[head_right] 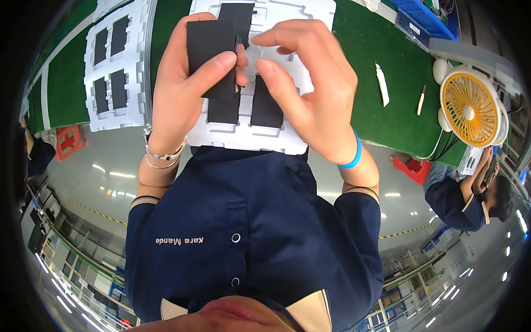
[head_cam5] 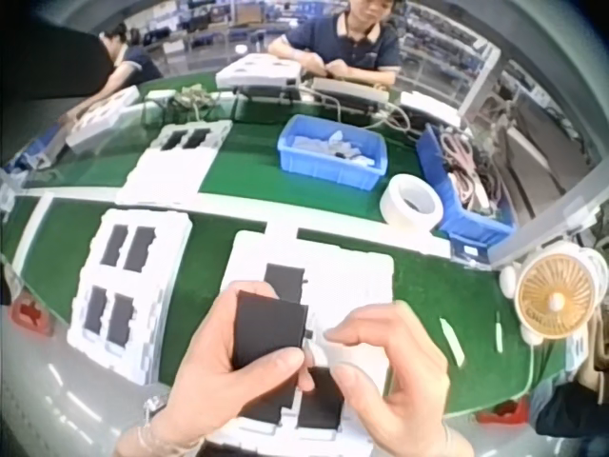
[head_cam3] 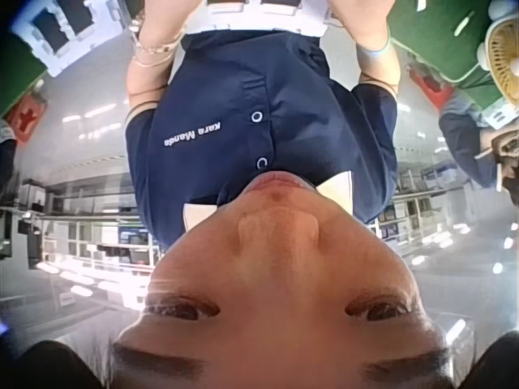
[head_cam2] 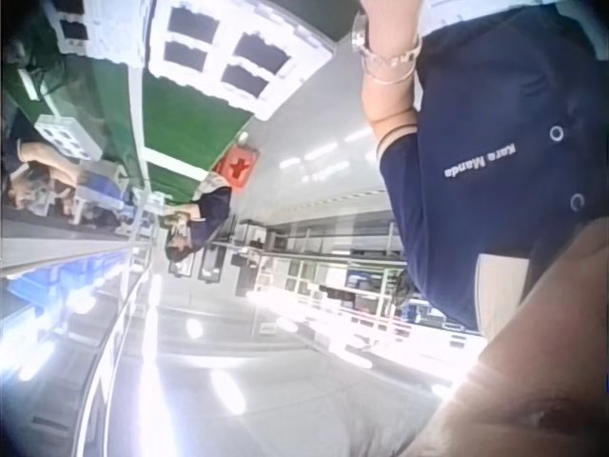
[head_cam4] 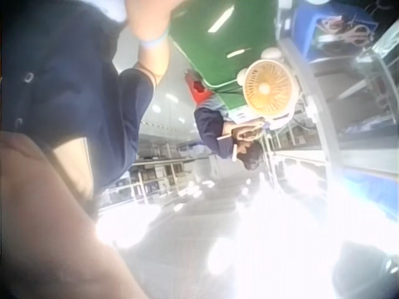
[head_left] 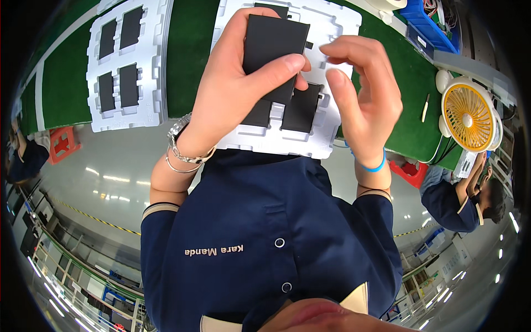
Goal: The worker is manually attaching small components to larger rectangular hardware parts on a factory assembly line.
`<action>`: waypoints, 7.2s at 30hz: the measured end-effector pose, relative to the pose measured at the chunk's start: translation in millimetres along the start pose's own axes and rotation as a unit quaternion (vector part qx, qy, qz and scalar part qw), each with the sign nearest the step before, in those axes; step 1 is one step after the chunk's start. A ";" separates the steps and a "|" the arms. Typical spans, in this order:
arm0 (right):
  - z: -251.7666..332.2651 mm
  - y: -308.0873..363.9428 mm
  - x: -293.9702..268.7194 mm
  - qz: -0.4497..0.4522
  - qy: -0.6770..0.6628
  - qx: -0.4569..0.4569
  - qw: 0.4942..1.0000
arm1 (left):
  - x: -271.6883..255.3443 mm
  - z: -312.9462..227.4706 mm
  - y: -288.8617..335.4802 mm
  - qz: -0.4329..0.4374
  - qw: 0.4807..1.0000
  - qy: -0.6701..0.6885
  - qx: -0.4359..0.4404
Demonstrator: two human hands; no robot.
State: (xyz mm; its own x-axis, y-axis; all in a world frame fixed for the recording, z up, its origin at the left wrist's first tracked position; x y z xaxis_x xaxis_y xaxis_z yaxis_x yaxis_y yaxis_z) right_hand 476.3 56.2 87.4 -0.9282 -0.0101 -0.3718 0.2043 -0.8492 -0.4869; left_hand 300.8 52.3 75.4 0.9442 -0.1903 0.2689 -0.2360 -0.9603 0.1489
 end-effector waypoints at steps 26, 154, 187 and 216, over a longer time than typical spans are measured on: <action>-0.1 1.5 13.4 0.092 -0.029 0.145 0.985 | 2.3 9.8 17.4 -0.057 0.931 -0.317 0.170; -10.9 12.0 24.0 0.169 -0.356 0.339 0.854 | -18.6 7.4 29.5 0.048 0.996 -0.070 -0.036; 7.9 9.4 23.4 0.160 -0.158 0.312 0.923 | -22.9 14.8 31.1 0.001 0.994 -0.104 0.043; -1.8 28.2 -12.9 0.318 0.210 0.013 0.924 | -38.3 18.0 35.7 -0.042 0.905 -0.417 0.073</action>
State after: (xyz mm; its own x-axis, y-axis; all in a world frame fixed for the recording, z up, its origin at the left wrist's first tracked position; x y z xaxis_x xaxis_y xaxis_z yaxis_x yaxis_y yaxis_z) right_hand 494.6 33.3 77.1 -0.4190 -0.3115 -0.8529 0.6547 -0.7545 -0.0461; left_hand 260.3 21.6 53.2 0.8169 -0.1448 -0.5583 -0.1795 -0.9837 -0.0075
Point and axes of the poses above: each hand's wrist, its own y-axis away from the middle knuckle, its own x-axis out of the palm, z = x × y, the point moved 2 cm from there along -y, towards the middle knuckle, and after that the axes turned 2 degrees about -y, right-handed, at the moved point
